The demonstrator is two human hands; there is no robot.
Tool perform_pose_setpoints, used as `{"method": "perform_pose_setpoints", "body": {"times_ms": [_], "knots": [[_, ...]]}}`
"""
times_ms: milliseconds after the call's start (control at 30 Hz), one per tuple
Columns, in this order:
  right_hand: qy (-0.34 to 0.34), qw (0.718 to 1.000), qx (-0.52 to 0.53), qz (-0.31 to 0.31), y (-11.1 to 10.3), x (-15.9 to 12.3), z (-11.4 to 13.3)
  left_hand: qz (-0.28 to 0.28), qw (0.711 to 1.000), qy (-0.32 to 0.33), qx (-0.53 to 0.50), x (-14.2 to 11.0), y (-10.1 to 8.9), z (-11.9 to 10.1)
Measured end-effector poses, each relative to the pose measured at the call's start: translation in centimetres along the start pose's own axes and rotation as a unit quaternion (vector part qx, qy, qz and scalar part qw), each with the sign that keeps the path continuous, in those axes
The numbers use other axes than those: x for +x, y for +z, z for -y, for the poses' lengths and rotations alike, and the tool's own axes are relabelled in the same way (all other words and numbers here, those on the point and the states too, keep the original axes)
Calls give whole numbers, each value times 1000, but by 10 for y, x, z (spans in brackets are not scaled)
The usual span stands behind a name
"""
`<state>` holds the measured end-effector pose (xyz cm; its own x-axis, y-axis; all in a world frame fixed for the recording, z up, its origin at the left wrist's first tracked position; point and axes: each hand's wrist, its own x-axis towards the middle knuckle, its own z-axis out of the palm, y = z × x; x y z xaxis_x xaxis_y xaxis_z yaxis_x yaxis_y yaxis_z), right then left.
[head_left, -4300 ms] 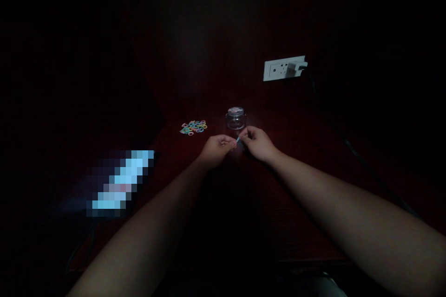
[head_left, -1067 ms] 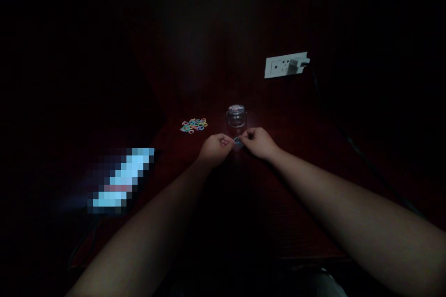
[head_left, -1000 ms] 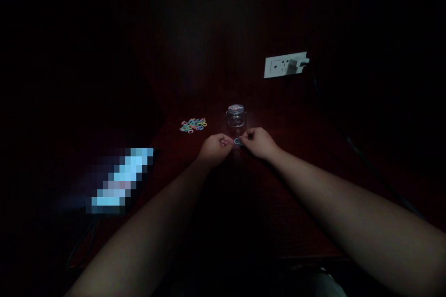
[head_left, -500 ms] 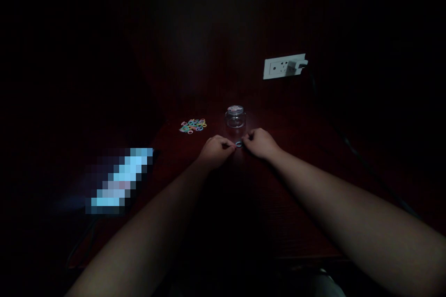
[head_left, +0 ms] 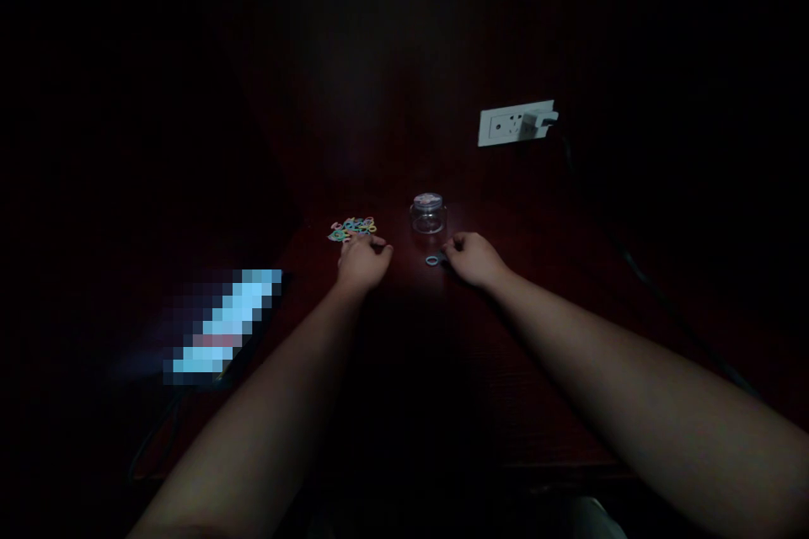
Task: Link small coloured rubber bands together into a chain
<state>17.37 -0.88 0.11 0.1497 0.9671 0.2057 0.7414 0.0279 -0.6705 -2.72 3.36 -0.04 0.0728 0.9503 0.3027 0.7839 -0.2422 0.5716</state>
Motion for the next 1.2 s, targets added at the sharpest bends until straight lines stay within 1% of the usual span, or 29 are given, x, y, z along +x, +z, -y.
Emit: {"method": "perform_pose_setpoints", "body": {"times_ms": [33,100,200,333,500,667,767,900,1000,1067,1100,1200], "knots": [[1,1000,3,2,0,0,0,-12,999,-23,32,4,-2,5],[0,1000,6,6,0,0,1,11,996,-53,73,10,-4,13],[0,1000,9,7,0,-1,2,24,992,-44,115,17,-1,19],[3,1000,22,6,0,-2,2,36,988,-47,144,23,3,19],[3,1000,29,6,2,-1,2,24,986,-41,162,24,1,19],[11,999,33,5,3,-1,3,12,988,-29,154,22,0,19],[9,999,35,3,2,-1,3,-30,989,-3,143,20,0,17],[3,999,51,-6,2,-1,1,-109,986,84,93,17,-4,9],[-12,997,80,-17,5,0,-1,-132,982,131,20,12,-7,1],[-29,993,110,-24,7,1,-2,-123,981,142,-40,6,-8,-6],[-36,991,125,-28,8,1,-2,-108,982,137,-77,2,-8,-11],[-70,984,158,-32,11,0,-1,-38,976,95,-191,-10,-4,-25]]}}
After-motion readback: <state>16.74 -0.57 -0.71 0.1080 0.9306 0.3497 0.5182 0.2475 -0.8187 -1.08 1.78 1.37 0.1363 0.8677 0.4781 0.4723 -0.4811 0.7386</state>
